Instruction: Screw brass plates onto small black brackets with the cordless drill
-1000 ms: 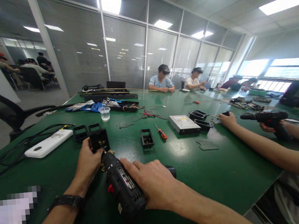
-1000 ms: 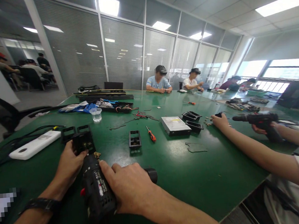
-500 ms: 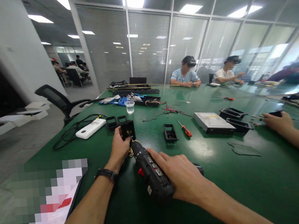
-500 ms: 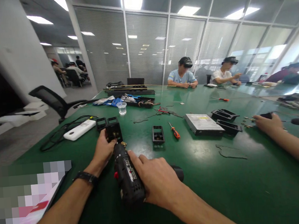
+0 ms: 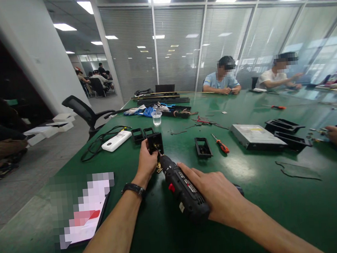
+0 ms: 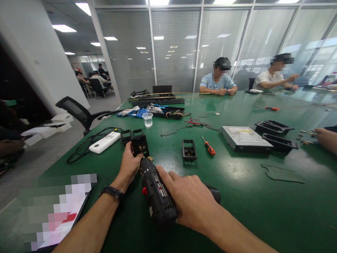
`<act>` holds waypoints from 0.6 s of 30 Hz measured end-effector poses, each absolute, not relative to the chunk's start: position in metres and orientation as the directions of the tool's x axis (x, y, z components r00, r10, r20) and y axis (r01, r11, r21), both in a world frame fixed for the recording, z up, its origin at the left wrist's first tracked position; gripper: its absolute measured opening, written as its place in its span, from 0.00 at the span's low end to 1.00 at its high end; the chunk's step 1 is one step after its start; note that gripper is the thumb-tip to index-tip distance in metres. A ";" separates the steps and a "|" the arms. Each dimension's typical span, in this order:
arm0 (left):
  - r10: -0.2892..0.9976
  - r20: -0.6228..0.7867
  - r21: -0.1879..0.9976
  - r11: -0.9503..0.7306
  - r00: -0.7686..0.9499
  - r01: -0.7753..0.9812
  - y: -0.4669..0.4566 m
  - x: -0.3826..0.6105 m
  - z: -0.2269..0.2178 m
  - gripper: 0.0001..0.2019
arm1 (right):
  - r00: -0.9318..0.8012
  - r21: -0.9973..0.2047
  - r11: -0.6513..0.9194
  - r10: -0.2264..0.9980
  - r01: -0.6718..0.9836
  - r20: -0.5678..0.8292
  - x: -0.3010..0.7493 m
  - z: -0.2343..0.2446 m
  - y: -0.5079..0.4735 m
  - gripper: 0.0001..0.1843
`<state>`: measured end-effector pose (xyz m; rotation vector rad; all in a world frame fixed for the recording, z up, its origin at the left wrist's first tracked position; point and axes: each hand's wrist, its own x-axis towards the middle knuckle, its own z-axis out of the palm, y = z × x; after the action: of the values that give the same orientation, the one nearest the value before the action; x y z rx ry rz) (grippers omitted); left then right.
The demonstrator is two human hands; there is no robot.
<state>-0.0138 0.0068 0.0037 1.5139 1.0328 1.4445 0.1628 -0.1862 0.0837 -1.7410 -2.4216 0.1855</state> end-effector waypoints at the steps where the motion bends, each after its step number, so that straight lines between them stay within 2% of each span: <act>1: 0.934 0.356 0.934 -0.356 0.019 0.032 0.007 -0.014 0.004 0.26 | -0.308 -0.189 0.311 0.950 0.931 0.046 0.163 0.085 -0.186 0.54; 5: 0.932 0.361 0.933 -0.361 0.011 0.006 0.009 -0.013 0.003 0.27 | -0.307 -0.165 0.308 0.951 0.937 0.030 0.162 0.086 -0.186 0.56; 10: 0.915 0.403 0.915 -0.403 0.020 0.008 0.010 -0.013 -0.002 0.27 | -0.305 -0.161 0.308 0.951 0.938 0.041 0.165 0.082 -0.186 0.54; 18: 0.921 0.388 0.921 -0.388 0.016 0.007 0.009 -0.013 0.000 0.27 | -0.306 -0.161 0.311 0.951 0.937 0.055 0.165 0.081 -0.187 0.52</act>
<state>-0.0132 0.0092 -0.0005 1.5115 0.9901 1.4802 0.1646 -0.1872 0.0810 -1.7604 -2.4267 0.1482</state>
